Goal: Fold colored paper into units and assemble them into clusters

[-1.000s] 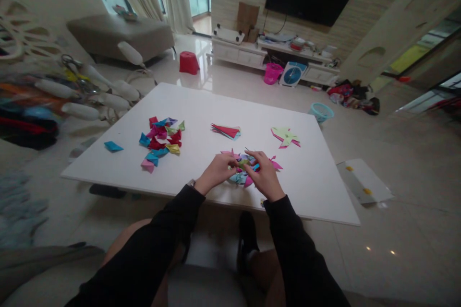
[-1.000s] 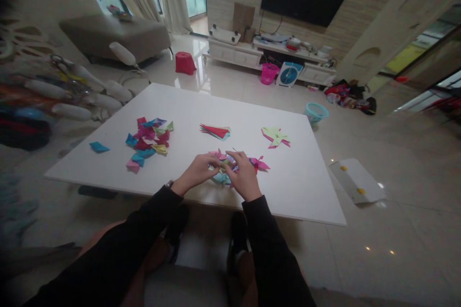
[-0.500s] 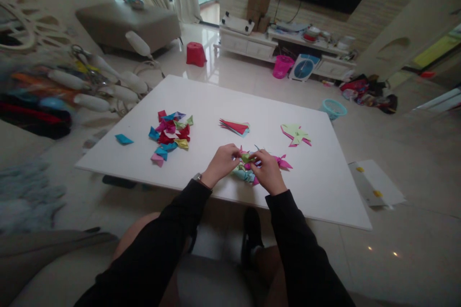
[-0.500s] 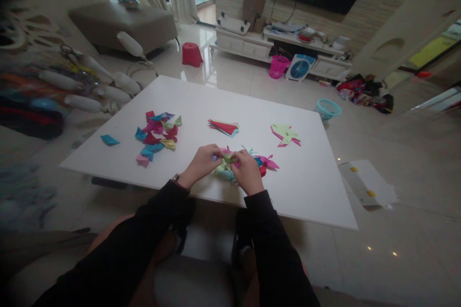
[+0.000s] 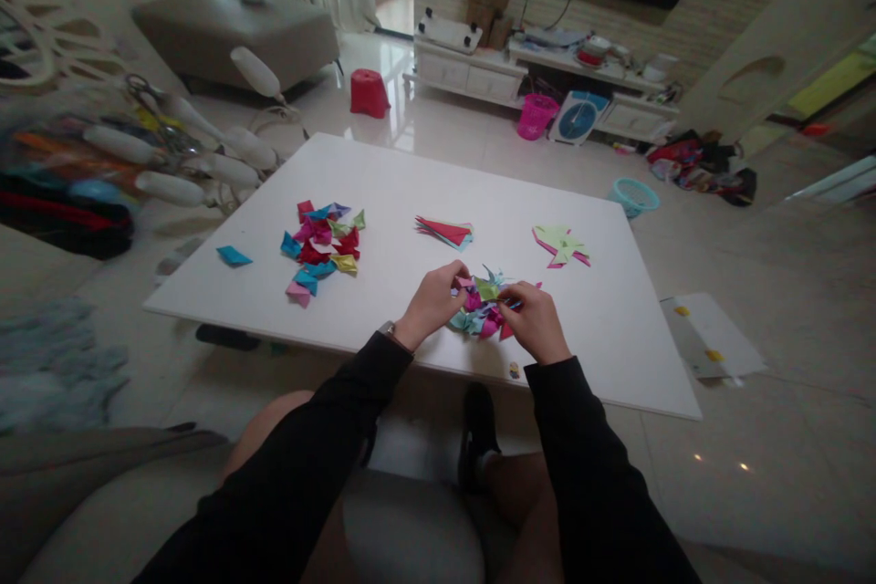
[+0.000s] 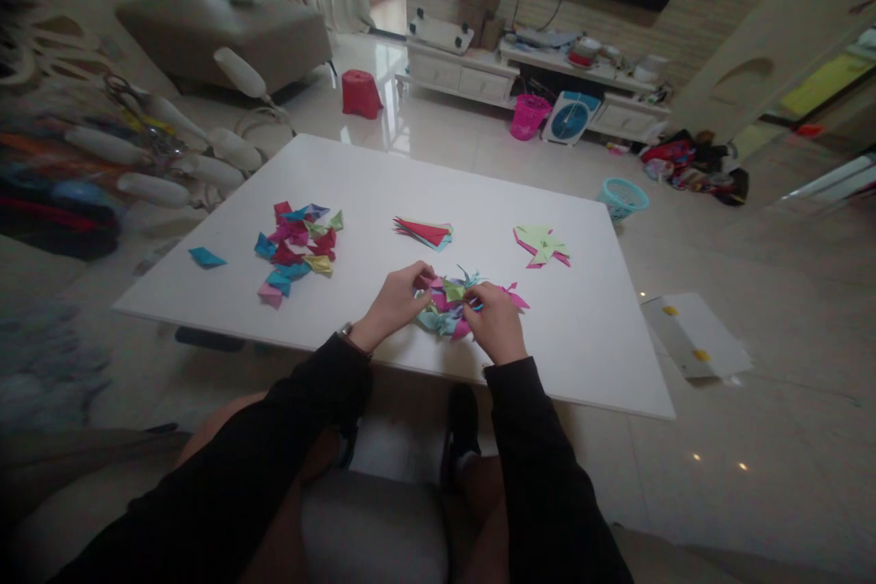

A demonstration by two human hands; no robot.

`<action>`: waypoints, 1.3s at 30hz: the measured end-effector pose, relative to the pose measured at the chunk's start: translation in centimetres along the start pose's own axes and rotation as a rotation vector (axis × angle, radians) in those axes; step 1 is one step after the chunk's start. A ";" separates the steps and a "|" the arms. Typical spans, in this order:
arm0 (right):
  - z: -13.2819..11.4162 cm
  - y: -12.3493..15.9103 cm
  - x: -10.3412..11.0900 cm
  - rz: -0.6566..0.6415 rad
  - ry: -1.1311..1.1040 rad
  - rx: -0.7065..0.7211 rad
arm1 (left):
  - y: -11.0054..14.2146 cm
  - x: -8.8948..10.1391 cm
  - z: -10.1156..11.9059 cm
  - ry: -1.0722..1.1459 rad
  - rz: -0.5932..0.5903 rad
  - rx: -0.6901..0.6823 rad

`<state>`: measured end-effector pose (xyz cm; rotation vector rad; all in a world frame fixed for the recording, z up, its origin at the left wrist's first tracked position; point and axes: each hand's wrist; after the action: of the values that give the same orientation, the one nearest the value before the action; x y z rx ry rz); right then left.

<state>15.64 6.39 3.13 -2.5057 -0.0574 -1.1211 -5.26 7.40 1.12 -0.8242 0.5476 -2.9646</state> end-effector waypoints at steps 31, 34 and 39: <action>19.6 9.3 11.0 -0.089 0.597 -0.890 | -0.6 1.4 0.0 -0.009 -0.030 0.054; 18.0 7.0 8.4 0.073 0.475 -0.694 | -0.6 1.5 0.0 -0.007 -0.020 0.053; 15.3 2.8 0.8 0.111 0.002 -0.587 | -0.6 1.7 -0.1 0.007 -0.010 0.084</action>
<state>27.57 9.35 -6.44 -2.9605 0.4710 -1.2279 -6.75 7.80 2.07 -0.8112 0.4172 -2.9773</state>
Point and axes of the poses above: each hand's wrist, its own y-axis away from the middle knuckle, its own x-axis out of the back of the hand, z = x × y, and after that the axes turned 5 degrees about z, right-handed
